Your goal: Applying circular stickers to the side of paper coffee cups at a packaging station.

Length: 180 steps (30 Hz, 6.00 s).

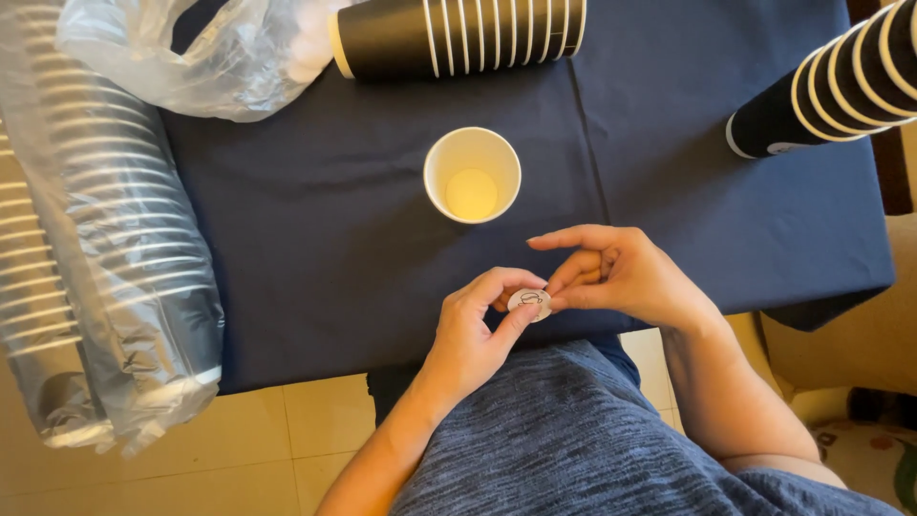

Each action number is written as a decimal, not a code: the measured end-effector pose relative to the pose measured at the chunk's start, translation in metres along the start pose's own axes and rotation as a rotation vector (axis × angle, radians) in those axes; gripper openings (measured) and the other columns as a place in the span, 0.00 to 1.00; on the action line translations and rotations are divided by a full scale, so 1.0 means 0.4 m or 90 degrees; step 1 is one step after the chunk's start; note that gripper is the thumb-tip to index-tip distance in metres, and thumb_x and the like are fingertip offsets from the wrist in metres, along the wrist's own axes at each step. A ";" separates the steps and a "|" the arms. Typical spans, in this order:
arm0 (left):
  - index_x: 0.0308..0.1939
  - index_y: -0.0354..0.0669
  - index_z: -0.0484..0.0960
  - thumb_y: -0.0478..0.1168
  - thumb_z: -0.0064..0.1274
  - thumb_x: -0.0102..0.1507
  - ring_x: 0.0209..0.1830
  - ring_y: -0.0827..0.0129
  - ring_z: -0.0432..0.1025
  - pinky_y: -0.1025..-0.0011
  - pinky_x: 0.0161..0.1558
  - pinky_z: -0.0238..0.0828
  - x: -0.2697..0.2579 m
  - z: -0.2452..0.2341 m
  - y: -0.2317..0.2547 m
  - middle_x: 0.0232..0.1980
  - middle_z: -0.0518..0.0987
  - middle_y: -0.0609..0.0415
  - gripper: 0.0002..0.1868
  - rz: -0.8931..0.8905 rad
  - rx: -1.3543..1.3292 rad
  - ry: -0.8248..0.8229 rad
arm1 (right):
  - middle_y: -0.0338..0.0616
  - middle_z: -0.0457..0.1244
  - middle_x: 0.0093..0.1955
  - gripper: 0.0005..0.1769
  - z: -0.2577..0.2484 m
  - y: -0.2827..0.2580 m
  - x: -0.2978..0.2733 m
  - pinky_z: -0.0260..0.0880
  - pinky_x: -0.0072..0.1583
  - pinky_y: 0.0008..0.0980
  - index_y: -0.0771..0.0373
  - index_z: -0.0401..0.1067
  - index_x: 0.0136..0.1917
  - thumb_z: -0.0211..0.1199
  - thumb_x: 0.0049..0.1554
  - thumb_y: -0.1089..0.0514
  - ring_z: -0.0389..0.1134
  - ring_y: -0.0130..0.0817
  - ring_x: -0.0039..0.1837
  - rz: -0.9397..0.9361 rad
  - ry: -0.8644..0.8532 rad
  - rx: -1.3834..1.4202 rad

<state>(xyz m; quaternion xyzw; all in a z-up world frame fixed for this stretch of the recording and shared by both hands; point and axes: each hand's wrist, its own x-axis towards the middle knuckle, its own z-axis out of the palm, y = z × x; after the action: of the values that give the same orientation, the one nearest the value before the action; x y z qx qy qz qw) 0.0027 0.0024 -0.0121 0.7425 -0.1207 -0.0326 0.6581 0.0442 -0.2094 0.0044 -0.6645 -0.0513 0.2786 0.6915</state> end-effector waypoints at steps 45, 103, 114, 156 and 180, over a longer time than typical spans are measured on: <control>0.51 0.49 0.84 0.33 0.52 0.69 0.34 0.63 0.76 0.70 0.41 0.77 0.022 -0.035 0.025 0.37 0.77 0.56 0.09 0.164 0.034 -0.108 | 0.62 0.71 0.37 0.49 -0.012 0.062 0.027 0.82 0.46 0.40 0.73 0.57 0.75 0.69 0.42 0.81 0.79 0.46 0.39 -0.053 -0.066 0.150; 0.33 0.48 0.79 0.22 0.40 0.63 0.70 0.52 0.67 0.61 0.66 0.67 -0.047 -0.078 -0.147 0.61 0.72 0.45 0.16 0.082 0.014 0.228 | 0.24 0.53 0.28 0.15 -0.028 -0.205 1.002 0.56 0.40 0.25 0.43 0.82 0.42 0.62 0.49 0.63 0.52 0.18 0.34 -0.180 -0.008 -0.598; 0.40 0.54 0.84 0.21 0.38 0.44 0.61 0.60 0.68 0.65 0.66 0.61 -0.015 -0.114 -0.024 0.56 0.73 0.54 0.30 -0.075 0.189 0.137 | 0.50 0.68 0.47 0.04 0.016 -0.325 0.296 0.68 0.54 0.42 0.68 0.75 0.49 0.61 0.64 0.65 0.69 0.46 0.49 -0.595 -0.139 -0.670; 0.70 0.41 0.70 0.42 0.77 0.49 0.67 0.64 0.69 0.56 0.68 0.67 0.153 -0.095 -0.258 0.65 0.77 0.47 0.47 -0.069 -0.287 -0.028 | 0.65 0.60 0.60 0.08 -0.012 0.135 0.093 0.73 0.58 0.44 0.71 0.71 0.39 0.65 0.57 0.64 0.68 0.49 0.60 -0.369 0.119 0.353; 0.82 0.43 0.32 0.44 0.50 0.70 0.80 0.52 0.47 0.52 0.78 0.45 0.086 -0.018 -0.090 0.80 0.52 0.37 0.48 -0.103 -0.317 0.045 | 0.53 0.62 0.45 0.06 0.087 0.041 0.059 0.70 0.46 0.25 0.76 0.76 0.37 0.73 0.51 0.70 0.65 0.27 0.44 -0.324 0.210 0.035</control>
<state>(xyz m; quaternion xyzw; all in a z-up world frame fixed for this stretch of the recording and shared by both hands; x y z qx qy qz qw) 0.0423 0.0055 -0.0430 0.5658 -0.0263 -0.0879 0.8195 0.0434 -0.1684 -0.0142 -0.6478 -0.0958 -0.0144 0.7556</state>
